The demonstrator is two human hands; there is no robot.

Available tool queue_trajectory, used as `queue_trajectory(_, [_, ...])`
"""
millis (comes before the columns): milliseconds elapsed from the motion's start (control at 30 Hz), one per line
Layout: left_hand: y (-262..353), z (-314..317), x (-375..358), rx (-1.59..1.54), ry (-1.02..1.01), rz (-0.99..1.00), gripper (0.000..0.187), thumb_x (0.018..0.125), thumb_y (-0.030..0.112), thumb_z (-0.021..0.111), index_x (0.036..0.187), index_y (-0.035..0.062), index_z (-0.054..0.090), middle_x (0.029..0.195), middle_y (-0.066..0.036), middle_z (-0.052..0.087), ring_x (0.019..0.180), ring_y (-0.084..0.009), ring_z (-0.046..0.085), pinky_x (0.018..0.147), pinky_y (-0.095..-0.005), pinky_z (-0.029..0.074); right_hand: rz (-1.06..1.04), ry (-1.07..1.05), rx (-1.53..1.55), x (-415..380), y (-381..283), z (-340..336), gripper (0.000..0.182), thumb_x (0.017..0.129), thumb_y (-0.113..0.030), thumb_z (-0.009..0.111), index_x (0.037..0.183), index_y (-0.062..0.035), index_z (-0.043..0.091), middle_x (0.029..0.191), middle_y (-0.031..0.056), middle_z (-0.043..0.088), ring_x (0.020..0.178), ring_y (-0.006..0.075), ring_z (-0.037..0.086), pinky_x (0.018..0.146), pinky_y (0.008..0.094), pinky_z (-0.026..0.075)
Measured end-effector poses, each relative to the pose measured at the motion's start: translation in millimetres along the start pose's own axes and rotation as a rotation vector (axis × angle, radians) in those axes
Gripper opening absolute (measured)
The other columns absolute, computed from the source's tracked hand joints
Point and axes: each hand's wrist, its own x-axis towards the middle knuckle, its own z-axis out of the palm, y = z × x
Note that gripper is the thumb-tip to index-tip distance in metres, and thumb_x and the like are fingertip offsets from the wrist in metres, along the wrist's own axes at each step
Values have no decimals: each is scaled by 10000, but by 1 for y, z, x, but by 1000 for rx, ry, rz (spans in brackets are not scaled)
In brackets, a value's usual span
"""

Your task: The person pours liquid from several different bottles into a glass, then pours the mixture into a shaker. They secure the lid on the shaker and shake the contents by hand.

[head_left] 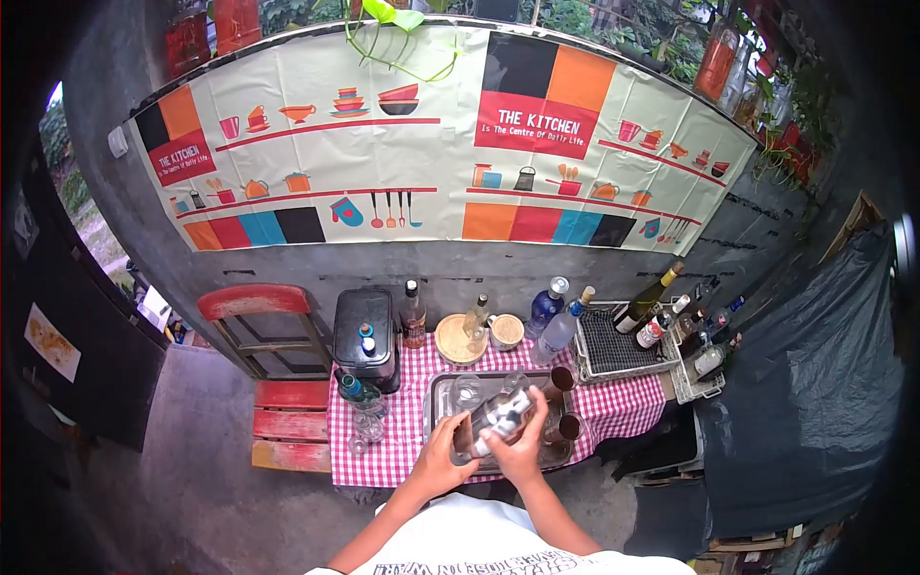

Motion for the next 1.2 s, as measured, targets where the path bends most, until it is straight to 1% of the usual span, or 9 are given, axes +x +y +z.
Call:
queue_trajectory(133, [8,13,8,15,124,104,723,674,175,863,1281,20,503,1197,-160,552,1109,-285,567,946,-376,466,345,172,565,14,9,-11,786,852,-136,700,1464,-144,208,1264,114,462,1159,191,494,995,355,438])
queue_trajectory(233, [21,21,19,58,192,183,672,660,188,877,1226,30,552,1152,-142,580,1060,-282,570,895,-372,479,640,258,850,13,29,-19,300,966,-289,570,1204,-132,473,1173,44,580,1070,181,583,918,375,508])
queue_trajectory(367, [29,38,30,71,173,178,578,692,195,858,1175,33,584,1135,-120,601,1084,-304,562,948,-405,444,933,242,1030,13,34,-33,313,980,-417,505,1068,-128,590,1028,52,653,959,197,634,863,361,526])
queue_trajectory(667, [17,79,31,123,176,62,530,730,176,829,1166,23,568,1170,-129,584,1140,-293,548,958,-383,442,1015,123,1020,20,63,-68,232,976,-365,531,1057,-150,560,1055,31,633,967,184,617,857,342,516])
queue_trajectory(767, [21,90,29,-15,177,-37,601,726,152,829,1224,24,519,1191,-146,532,1141,-294,541,976,-381,442,768,262,816,18,88,-78,343,961,-246,576,1266,-142,458,1161,32,571,1026,156,578,885,343,499])
queue_trajectory(833, [15,101,28,17,188,-44,603,726,145,828,1226,24,514,1190,-146,521,1141,-290,537,974,-379,445,564,215,594,21,87,-88,678,893,-124,656,1442,-154,259,1261,63,478,1082,155,528,927,343,472])
queue_trajectory(933, [7,119,27,54,176,-41,658,725,117,816,1271,26,460,1213,-146,482,1141,-277,524,972,-377,452,296,19,234,32,59,-102,883,824,-81,722,1497,-141,153,1294,104,436,1104,181,503,950,335,448])
queue_trajectory(967, [8,125,27,12,189,-50,687,721,104,812,1291,30,435,1222,-145,472,1133,-277,527,974,-377,451,237,-12,230,33,53,-104,940,752,-79,792,1475,-108,194,1310,132,422,1143,208,495,974,333,434])
queue_trajectory(1200, [7,153,25,-128,233,-71,784,703,63,789,1351,19,350,1248,-182,445,1150,-328,516,982,-417,447,-250,-272,-279,30,36,-125,952,690,-119,858,1425,-66,256,1273,168,465,1145,249,535,951,375,468])
